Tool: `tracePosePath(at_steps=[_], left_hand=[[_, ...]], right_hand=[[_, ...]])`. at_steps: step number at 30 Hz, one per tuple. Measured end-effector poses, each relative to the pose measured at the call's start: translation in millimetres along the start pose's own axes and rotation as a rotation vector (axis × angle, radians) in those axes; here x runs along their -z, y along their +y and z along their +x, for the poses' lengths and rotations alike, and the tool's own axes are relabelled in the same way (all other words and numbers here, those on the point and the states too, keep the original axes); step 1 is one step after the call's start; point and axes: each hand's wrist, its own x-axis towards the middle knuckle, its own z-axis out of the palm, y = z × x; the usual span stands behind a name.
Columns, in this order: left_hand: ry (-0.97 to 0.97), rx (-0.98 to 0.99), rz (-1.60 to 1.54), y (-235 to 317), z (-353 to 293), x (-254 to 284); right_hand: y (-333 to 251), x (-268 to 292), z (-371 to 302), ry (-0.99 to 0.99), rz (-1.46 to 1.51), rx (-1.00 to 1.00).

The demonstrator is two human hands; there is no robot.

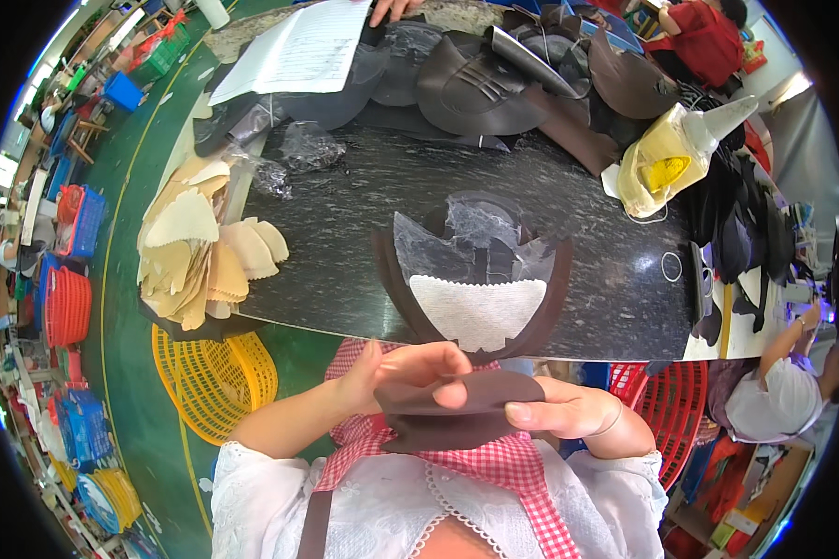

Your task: The person aligns and attaches padding inserts onto leather shoe pieces by hand, pressing the layers together.

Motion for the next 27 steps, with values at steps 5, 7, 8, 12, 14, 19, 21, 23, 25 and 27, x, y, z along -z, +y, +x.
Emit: tracePosePath(at_steps=[5, 7, 8, 12, 14, 19, 21, 23, 25, 27], left_hand=[[0.127, 0.049, 0.210, 18, -2, -8], [0.061, 0.037, 0.290, 15, -3, 0], [0.012, -0.003, 0.269, 15, -3, 2], [0.038, 0.071, 0.195, 26, -5, 0], [0.097, 0.053, 0.300, 33, 0, 6], [0.130, -0.018, 0.583, 52, 11, 9], [0.199, -0.013, 0.598, 60, 19, 9], [0.268, -0.014, 0.731, 75, 27, 10], [0.269, -0.097, 0.780, 78, 34, 21], [0.328, 0.024, 0.751, 83, 42, 27]], right_hand=[[20, 34, -11, -0.145, -0.041, 0.290], [24, 39, -17, -0.080, -0.005, 0.278], [25, 40, -14, -0.109, 0.000, 0.374], [39, 51, -25, 0.045, -0.086, 0.394], [49, 59, -20, 0.148, -0.118, 0.484], [51, 69, -16, 0.404, -0.220, 0.674], [47, 78, -18, 0.636, -0.320, 0.636], [27, 75, -7, 0.809, -0.209, 0.612], [12, 84, -3, 0.916, -0.442, 0.527], [8, 104, 6, 0.978, -0.742, 0.577]])
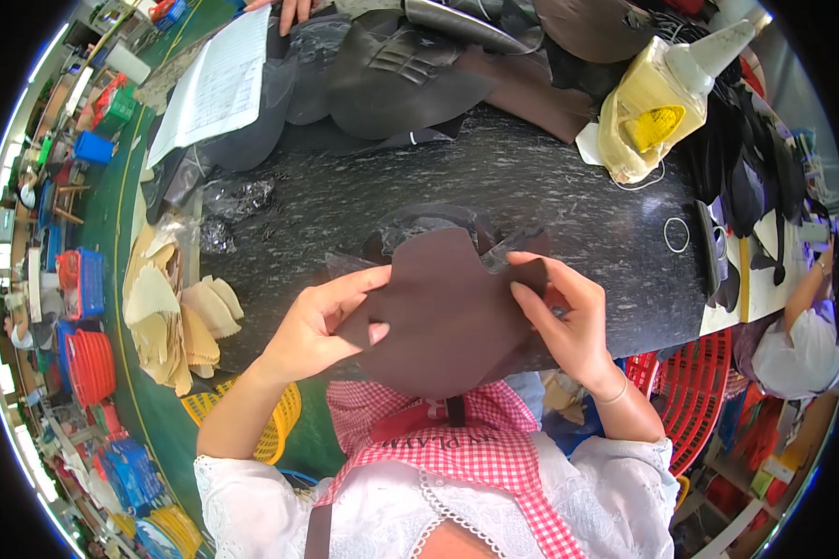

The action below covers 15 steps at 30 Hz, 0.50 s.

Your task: The person aligns and attaches padding inserts onto leather shoe pieces by hand, pressing the layers together.

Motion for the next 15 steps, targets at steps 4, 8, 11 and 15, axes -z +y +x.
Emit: tracePosePath(at_steps=[4, 8, 11, 15], left_hand=[[0.036, 0.019, 0.134, -2, 14, 2], [0.038, 0.016, 0.145, -5, 12, 3], [0.075, 0.012, 0.125, -6, 12, -2], [0.118, -0.001, 0.209, -8, 11, -3]], right_hand=[[6, -1, 6, 0.018, -0.268, 0.149], [4, -4, 10, -0.020, -0.387, 0.200], [-3, -4, 19, 0.075, -0.600, 0.356], [-11, 1, 24, -0.236, -0.484, 0.641]])
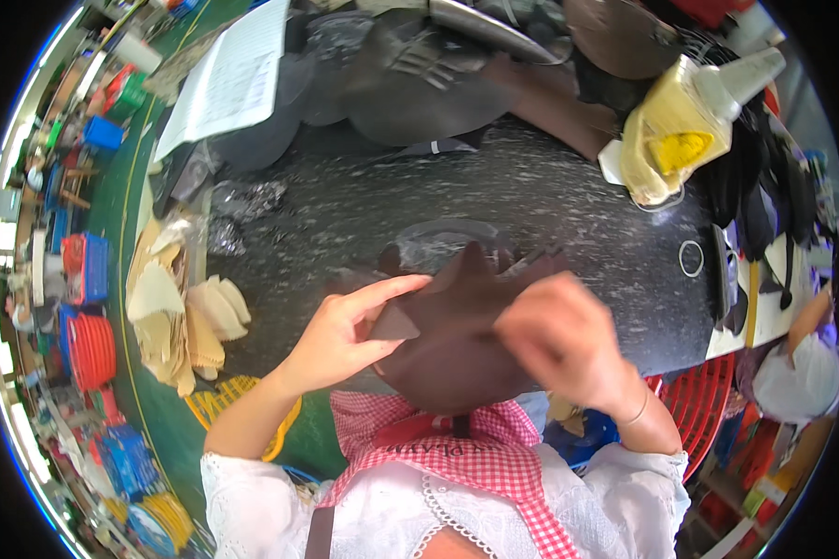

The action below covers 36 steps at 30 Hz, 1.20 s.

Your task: The person aligns and attaches padding inserts onto leather shoe pieces by hand, pressing the layers together.

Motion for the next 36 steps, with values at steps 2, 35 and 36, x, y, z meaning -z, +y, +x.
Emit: tracePosePath(at_steps=[2, 35, 36], left_hand=[[-0.034, 0.212, -0.055, 18, 3, 0], [0.353, -0.709, 1.327, -2, 3, 43], [0.202, -0.871, 1.131, 7, 1, 36]], right_hand=[[-7, -19, 8, -0.273, -0.007, 0.139], [-4, -20, 24, -0.483, -0.120, 0.121], [-4, -21, 24, -0.435, -0.057, 0.117]])
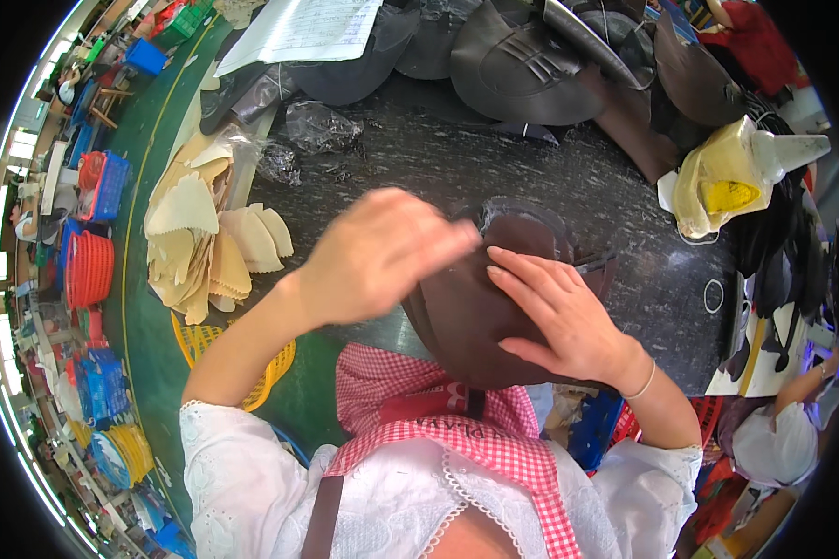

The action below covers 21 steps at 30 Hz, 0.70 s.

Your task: The person aligns and attaches padding inserts onto leather shoe pieces by hand, pressing the layers together.

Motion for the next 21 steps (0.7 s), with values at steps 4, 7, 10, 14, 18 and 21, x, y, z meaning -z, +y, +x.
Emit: tracePosePath(at_steps=[4, 7, 10, 14, 18, 21], left_hand=[[-0.223, 0.045, -0.458, 10, -10, -14], [-0.274, -0.012, -0.440, 9, -5, -8], [-0.298, -0.018, -0.433, 7, -2, -5], [-0.284, -0.018, -0.389, 13, -4, -9], [-0.287, -0.046, -0.338, 15, -4, -11], [-0.299, -0.055, -0.325, 15, -2, -9]], right_hand=[[-9, -7, -25, 0.251, -0.010, 0.230], [-28, -26, -35, 0.230, -0.012, 0.123], [-31, -34, -35, 0.275, 0.031, 0.095], [-30, -37, -38, 0.294, 0.223, -0.046], [-40, -37, -37, 0.321, 0.308, -0.085], [-38, -47, -39, 0.335, 0.129, -0.035]])
